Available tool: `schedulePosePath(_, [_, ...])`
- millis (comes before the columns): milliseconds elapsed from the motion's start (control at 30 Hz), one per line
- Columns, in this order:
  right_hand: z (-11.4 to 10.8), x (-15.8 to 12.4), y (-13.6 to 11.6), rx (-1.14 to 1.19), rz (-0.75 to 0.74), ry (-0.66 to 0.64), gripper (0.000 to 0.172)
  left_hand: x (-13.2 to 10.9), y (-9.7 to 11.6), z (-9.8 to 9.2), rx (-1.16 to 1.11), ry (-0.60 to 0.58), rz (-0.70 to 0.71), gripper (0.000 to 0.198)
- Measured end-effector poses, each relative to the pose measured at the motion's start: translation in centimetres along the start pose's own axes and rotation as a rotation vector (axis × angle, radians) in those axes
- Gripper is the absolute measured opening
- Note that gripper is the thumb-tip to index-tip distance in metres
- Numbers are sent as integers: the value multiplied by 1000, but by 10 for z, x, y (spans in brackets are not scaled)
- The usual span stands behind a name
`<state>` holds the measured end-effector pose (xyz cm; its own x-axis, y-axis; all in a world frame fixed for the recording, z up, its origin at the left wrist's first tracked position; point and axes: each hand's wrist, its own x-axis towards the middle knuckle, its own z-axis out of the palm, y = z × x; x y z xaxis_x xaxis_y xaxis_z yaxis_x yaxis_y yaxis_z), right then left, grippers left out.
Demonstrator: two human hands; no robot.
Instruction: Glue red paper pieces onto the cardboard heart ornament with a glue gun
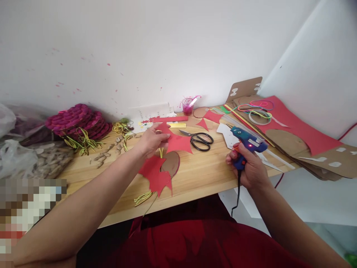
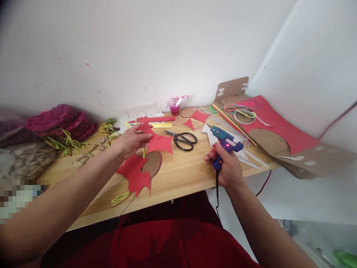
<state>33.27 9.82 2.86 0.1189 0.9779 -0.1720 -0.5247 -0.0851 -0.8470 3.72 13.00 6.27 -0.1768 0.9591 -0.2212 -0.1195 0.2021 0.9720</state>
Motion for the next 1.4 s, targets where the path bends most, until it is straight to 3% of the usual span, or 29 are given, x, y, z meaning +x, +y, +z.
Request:
schedulePosePath(167, [12, -5, 4, -188, 11, -93, 39, -30, -3, 2, -70, 24, 49, 45])
schedulePosePath(400, [52, -19, 26, -332, 48, -267, 41, -70, -19, 10, -235, 95, 108, 37])
schedulePosePath(533, [66, -27, 34, -433, 86, -338, 34, -86, -22, 3, -254, 103, 109, 37])
schedulePosePath(667, [72, -23, 36, -431, 95, -313, 31, -98, -21, -20, -62, 74, 88, 49])
schedulePosePath(867, [86, -12, 35, -520, 100, -350, 27, -120, -27, -50, 441, -27, 63, 31])
schedulePosePath(1100, [99, -1, 41, -636, -20, -423, 27, -135, -35, -50, 460, -66, -11, 28])
schedulePosePath(1200, [102, 0, 43, -629, -5, -420, 31, -134, -39, -52, 444, -85, 1, 28])
schedulePosePath(1300, [104, -1, 41, -606, 29, -425, 28, -136, -44, -55, 443, -3, 129, 23])
schedulePosePath(1400, [107, -2, 37, -518, 45, -459, 26, -142, -48, -57, 561, 164, 502, 9])
